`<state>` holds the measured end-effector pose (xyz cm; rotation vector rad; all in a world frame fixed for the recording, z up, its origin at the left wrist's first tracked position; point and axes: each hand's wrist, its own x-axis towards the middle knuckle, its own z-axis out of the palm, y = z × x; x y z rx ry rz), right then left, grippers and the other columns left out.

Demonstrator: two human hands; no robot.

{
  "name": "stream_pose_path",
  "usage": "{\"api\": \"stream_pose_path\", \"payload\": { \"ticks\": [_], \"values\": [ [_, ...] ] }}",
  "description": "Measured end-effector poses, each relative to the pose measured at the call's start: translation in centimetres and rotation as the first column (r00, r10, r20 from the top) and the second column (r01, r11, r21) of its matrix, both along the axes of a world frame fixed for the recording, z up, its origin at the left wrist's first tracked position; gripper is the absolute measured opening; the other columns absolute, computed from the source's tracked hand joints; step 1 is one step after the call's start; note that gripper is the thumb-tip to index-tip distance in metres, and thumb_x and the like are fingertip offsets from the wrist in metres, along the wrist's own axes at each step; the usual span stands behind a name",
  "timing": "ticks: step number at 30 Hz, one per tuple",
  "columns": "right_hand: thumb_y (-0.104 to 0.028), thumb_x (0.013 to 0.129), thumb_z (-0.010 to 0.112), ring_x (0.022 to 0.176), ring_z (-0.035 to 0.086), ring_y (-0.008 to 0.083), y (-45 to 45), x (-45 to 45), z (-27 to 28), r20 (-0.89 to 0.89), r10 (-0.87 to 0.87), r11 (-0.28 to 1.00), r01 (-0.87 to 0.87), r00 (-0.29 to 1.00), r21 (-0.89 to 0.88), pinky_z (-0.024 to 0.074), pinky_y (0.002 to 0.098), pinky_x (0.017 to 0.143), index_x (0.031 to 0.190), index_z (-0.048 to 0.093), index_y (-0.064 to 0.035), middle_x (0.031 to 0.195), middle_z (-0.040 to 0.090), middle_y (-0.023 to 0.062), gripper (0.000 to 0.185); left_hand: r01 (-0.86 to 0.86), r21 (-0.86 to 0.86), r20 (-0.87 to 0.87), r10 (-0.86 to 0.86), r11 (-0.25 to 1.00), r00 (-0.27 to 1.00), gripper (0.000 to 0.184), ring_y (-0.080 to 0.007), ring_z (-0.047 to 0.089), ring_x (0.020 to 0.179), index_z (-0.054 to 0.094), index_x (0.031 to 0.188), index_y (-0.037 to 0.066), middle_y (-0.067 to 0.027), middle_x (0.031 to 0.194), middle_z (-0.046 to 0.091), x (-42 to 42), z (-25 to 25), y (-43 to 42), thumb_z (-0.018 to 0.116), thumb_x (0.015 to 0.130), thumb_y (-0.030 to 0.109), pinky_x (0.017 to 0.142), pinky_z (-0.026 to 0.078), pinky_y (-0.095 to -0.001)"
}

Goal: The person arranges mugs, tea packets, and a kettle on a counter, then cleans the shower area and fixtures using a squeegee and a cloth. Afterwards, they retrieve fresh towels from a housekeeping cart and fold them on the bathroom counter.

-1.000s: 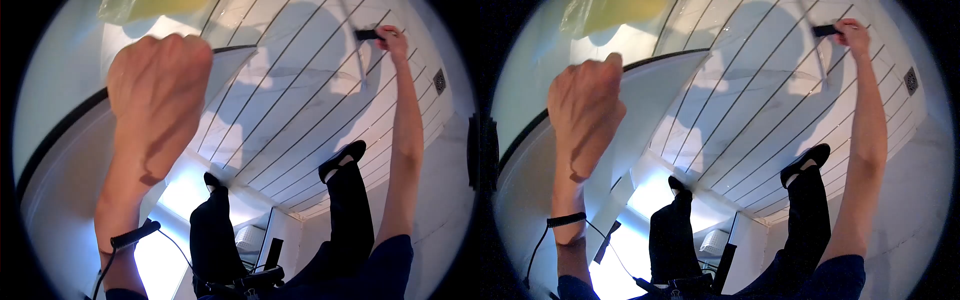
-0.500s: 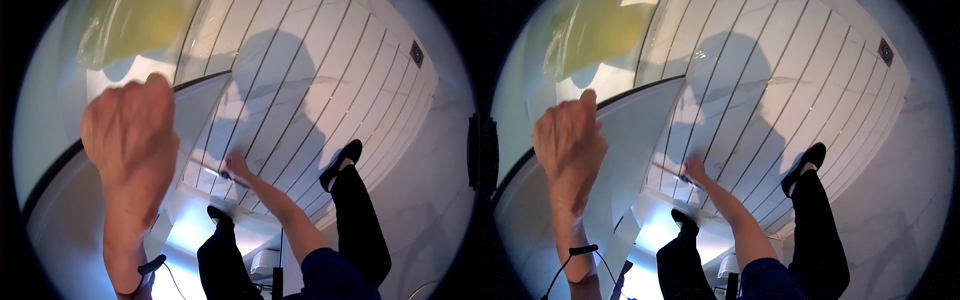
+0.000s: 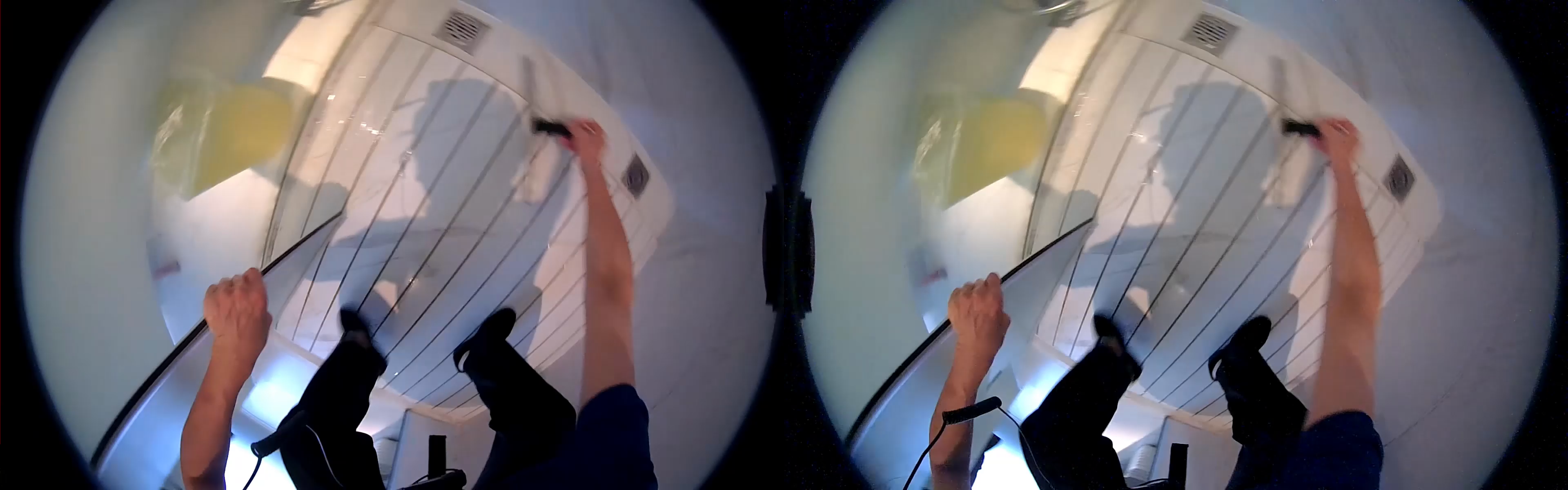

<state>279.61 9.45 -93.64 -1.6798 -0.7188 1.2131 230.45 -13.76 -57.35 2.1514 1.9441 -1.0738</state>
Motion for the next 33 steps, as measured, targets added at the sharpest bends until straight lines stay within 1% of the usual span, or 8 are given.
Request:
{"api": "stream_pose_path", "payload": {
  "ticks": [6, 12, 16, 21, 22, 24, 26, 33],
  "values": [
    [-0.005, 0.076, 0.069, 0.055, 0.055, 0.0102, 1.8, -1.8, 8.8, 0.419, 0.532, 0.826, -0.560, 0.735, -0.066, 0.0442, 0.0225, 0.043, 0.078, 0.059, -0.0036, 0.071, 0.059, 0.0025, 0.011, 0.157, 0.071, -0.042, -0.154, 0.985, 0.987, 0.011, -0.0185, 0.055, 0.059, 0.055, 0.074, 0.002, -0.0058, 0.060, 0.054, 0.9, 1.1, 0.1, 0.057, 0.065, 0.008, 0.054, 0.041, -0.0310],
    [-0.016, 0.064, 0.059, 0.065, 0.055, 0.0328, -5.1, -35.0, 8.0, 0.441, 0.891, -0.019, -0.963, 0.105, 0.269, 0.0433, 0.0435, 0.059, 0.063, 0.056, -0.0036, 0.063, 0.056, 0.0133, 0.013, 0.138, 0.092, -0.044, -0.135, 0.986, 0.990, 0.018, -0.0172, 0.045, 0.056, 0.056, 0.073, -0.003, -0.0069, 0.058, 0.047, 3.1, 1.4, -1.2, 0.057, 0.060, 0.010, 0.050, 0.031, -0.0306],
    [-0.010, 0.056, 0.063, 0.051, 0.058, 0.0289, -15.4, -52.8, 1.4, 0.518, 0.855, -0.096, -0.977, 0.016, 0.189, 0.0449, 0.0417, 0.048, 0.057, 0.060, -0.0043, 0.052, 0.056, 0.0143, 0.006, 0.155, 0.079, -0.035, -0.153, 0.985, 0.988, 0.021, -0.0163, 0.041, 0.054, 0.055, 0.073, -0.004, -0.0058, 0.057, 0.043, 4.1, 1.7, -2.0, 0.056, 0.059, 0.011, 0.049, 0.027, -0.0304],
    [-0.015, 0.054, 0.066, 0.065, 0.061, 0.0256, -4.2, -46.2, -2.6, 0.538, 0.834, 0.042, -0.987, 0.118, 0.152, 0.0502, 0.0373, 0.062, 0.062, 0.062, -0.0115, 0.066, 0.062, 0.0079, 0.009, 0.164, 0.082, -0.069, -0.158, 0.983, 0.985, 0.025, -0.0179, 0.043, 0.054, 0.057, 0.078, -0.006, -0.0085, 0.059, 0.047, 5.0, 1.4, -3.3, 0.056, 0.058, 0.009, 0.049, 0.029, -0.0311],
    [-0.014, 0.052, 0.070, 0.075, 0.062, 0.0222, 1.0, -42.7, -3.5, 0.887, 0.322, -0.200, -0.940, -0.331, -0.278, 0.0502, 0.0351, 0.069, 0.061, 0.061, -0.0123, 0.072, 0.063, 0.0043, 0.013, 0.151, 0.071, -0.079, -0.145, 0.986, 0.986, 0.027, -0.0175, 0.044, 0.055, 0.057, 0.080, -0.006, -0.0078, 0.061, 0.047, 5.1, 1.4, -3.5, 0.057, 0.058, 0.009, 0.050, 0.029, -0.0307],
    [-0.018, 0.061, 0.071, 0.064, 0.059, 0.0184, 10.4, -32.1, -3.5, 0.535, 0.827, 0.262, -0.961, 0.173, -0.093, 0.0481, 0.0301, 0.054, 0.073, 0.062, -0.0101, 0.071, 0.061, 0.0047, 0.017, 0.159, 0.100, -0.084, -0.151, 0.982, 0.985, 0.027, -0.0175, 0.045, 0.055, 0.058, 0.080, -0.006, -0.0078, 0.060, 0.047, 5.1, 1.4, -3.4, 0.057, 0.058, 0.010, 0.049, 0.029, -0.0308],
    [-0.022, 0.070, 0.073, 0.053, 0.057, 0.0146, 16.0, -22.1, -1.2, 0.079, 0.657, 0.753, -0.650, 0.750, -0.102, 0.0461, 0.0250, 0.039, 0.085, 0.063, -0.0078, 0.071, 0.058, 0.0050, 0.023, 0.145, 0.048, -0.086, -0.141, 0.988, 0.986, 0.029, -0.0185, 0.047, 0.054, 0.058, 0.078, -0.007, -0.0093, 0.058, 0.049, 5.0, 0.9, -4.0, 0.056, 0.058, 0.013, 0.048, 0.029, -0.0312],
    [-0.025, 0.078, 0.069, 0.039, 0.049, 0.0116, 20.4, -6.9, 2.9, 0.487, 0.484, 0.848, -0.528, 0.728, -0.053, 0.0415, 0.0252, 0.033, 0.086, 0.056, -0.0027, 0.063, 0.055, 0.0057, 0.027, 0.260, -0.038, -0.062, -0.262, 0.965, 0.963, 0.030, -0.0232, 0.050, 0.051, 0.058, 0.077, -0.009, -0.0167, 0.056, 0.052, 4.3, 2.9, -2.2, 0.057, 0.057, 0.013, 0.045, 0.031, -0.0331]
  ]
}}
